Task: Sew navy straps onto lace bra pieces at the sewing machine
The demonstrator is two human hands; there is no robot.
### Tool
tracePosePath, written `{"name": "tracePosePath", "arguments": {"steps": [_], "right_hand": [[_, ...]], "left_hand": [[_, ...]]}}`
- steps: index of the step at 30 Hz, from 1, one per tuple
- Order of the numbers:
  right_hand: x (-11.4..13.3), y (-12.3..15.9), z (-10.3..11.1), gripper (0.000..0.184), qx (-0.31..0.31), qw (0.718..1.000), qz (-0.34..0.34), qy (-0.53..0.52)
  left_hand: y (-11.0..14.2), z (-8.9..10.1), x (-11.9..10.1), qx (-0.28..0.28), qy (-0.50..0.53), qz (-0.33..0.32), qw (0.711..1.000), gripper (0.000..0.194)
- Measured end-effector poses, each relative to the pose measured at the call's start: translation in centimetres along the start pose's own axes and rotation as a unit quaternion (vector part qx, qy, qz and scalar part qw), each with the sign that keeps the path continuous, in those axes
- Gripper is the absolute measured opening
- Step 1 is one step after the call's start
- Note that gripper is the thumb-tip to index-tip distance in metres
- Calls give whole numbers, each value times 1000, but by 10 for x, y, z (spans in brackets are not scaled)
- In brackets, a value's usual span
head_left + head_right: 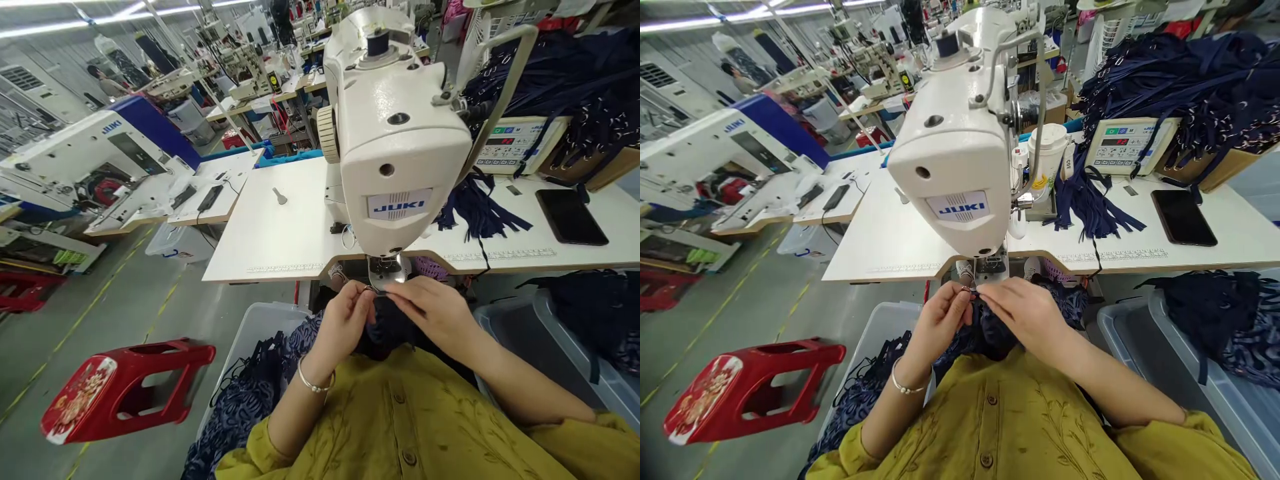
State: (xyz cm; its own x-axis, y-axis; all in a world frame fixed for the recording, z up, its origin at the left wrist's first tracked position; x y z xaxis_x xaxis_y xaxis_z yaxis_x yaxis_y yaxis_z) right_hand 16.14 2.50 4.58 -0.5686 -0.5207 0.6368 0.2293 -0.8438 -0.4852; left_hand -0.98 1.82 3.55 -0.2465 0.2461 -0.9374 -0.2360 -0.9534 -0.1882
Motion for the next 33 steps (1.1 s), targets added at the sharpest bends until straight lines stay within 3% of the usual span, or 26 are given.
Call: {"name": "tracePosePath", "arguments": {"steps": [5, 9, 14, 17, 20, 22, 24, 27, 33], "right_hand": [[4, 4, -12, 17, -48, 990, 83, 99], [2, 6, -9, 15, -100, 990, 66, 76], [-1, 9, -16, 19, -59, 989, 63, 119], [-4, 9, -20, 23, -41, 993, 52, 102], [-7, 8, -23, 23, -22, 996, 25, 80], [-9, 5, -26, 21, 4, 998, -5, 60], [-10, 4, -27, 20, 29, 998, -36, 31], [-10, 5, -24, 24, 48, 998, -50, -13], [-17, 10, -19, 34, 128, 985, -103, -54]], "left_hand": [[2, -4, -3, -21, -158, -70, 985, 19], [4, -2, -3, -40, -202, -73, 976, 19], [5, -7, -5, -2, -269, -127, 955, 18], [7, -10, -9, 25, -371, -188, 909, 19], [10, -13, -11, 50, -488, -241, 838, 19], [12, -15, -12, 73, -550, -262, 790, 20], [13, -16, -12, 91, -583, -269, 761, 20], [14, -17, -12, 84, -584, -269, 761, 18], [12, -18, -13, 50, -528, -266, 805, 14]]}}
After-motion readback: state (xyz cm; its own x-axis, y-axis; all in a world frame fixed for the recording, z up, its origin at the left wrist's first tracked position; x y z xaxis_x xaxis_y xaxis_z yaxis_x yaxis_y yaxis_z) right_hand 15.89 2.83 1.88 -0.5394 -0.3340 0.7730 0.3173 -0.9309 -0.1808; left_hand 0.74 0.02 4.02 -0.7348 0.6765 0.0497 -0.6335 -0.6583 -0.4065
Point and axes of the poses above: each hand's wrist, its own y-axis away from the middle knuckle, its own z-axis out of the back of the hand, x = y × z, the point moved 3 cm from there along -y, towards the middle knuckle, and after that the axes turned 14 degrees about -z, right-handed, at the moved point
